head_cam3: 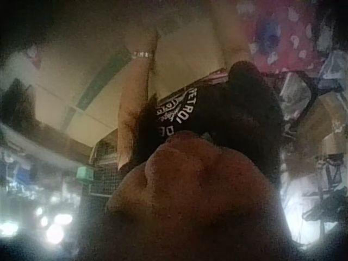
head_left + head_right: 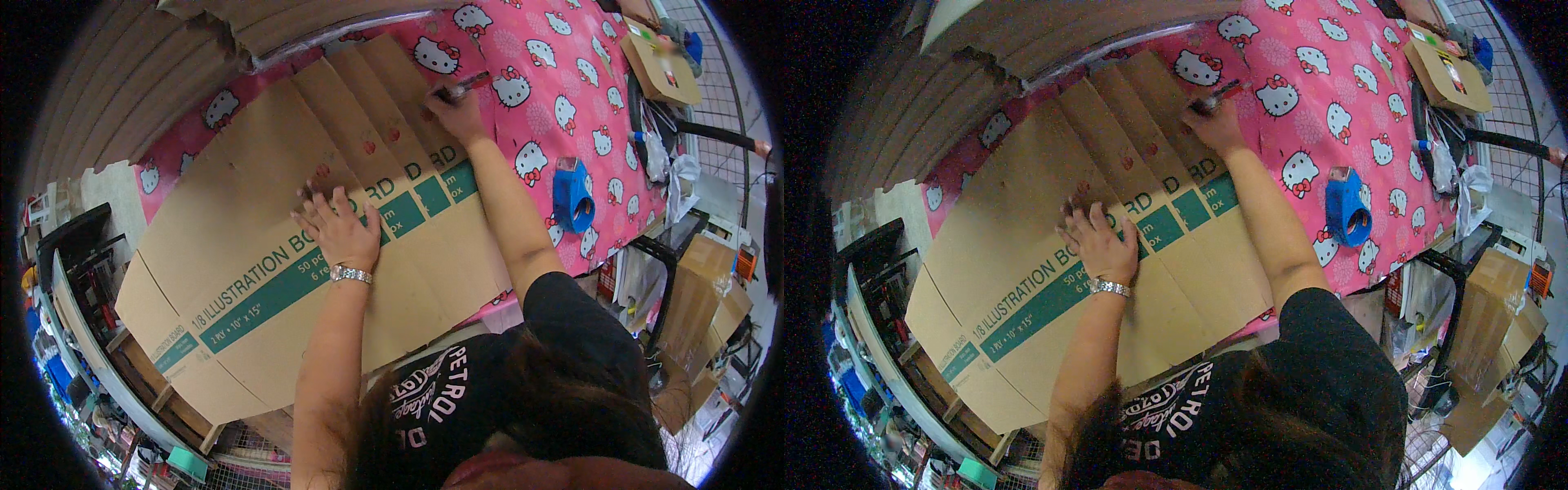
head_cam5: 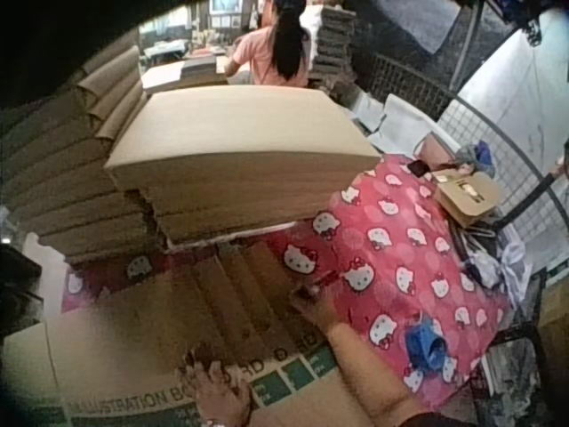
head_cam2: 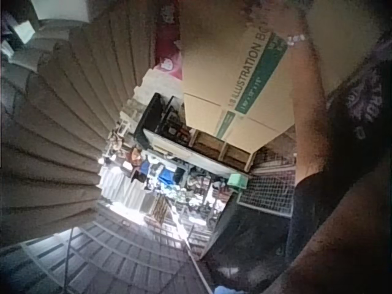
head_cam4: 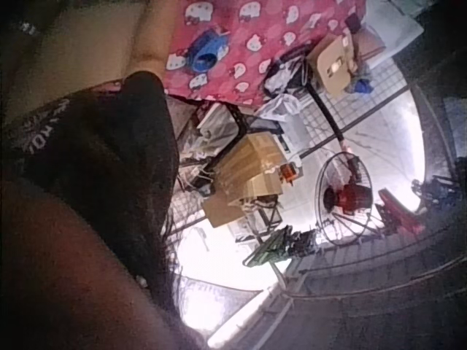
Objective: The person picks up a wooden pallet, folds a cardboard box, and marks it with a marker. They then tape the box shut after placing a stack of boards inside.
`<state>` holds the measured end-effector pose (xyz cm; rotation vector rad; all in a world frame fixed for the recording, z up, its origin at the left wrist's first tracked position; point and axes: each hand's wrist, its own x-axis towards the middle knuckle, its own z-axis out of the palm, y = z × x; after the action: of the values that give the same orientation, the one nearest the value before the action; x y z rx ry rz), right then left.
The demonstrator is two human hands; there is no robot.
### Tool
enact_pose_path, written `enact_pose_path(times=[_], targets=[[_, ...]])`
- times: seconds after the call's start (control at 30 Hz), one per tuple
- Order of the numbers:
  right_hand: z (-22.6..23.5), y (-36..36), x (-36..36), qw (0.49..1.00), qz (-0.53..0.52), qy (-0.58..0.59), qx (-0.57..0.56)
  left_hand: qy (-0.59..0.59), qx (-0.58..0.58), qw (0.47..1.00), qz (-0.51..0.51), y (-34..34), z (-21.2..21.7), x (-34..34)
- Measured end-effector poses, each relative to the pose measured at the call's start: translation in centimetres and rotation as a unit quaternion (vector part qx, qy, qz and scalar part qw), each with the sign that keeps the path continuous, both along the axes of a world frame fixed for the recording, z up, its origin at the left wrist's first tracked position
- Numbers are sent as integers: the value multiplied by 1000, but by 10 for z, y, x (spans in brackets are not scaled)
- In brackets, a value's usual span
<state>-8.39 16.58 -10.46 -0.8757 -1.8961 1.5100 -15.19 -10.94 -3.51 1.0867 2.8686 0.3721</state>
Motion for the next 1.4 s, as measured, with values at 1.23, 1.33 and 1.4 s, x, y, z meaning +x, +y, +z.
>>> enact_pose_path(times=[1.23, 1.33, 1.4], targets=[[4, -2, 2, 995, -74, -29, 62, 7, 9, 1000, 1, -3, -3, 0], [3, -1, 0, 992, -91, -54, 65, 5, 5, 1000, 0, -2, -3, 0], [8, -4, -2, 995, -92, -14, 25, 11, 5, 1000, 1, -2, -4, 0]])
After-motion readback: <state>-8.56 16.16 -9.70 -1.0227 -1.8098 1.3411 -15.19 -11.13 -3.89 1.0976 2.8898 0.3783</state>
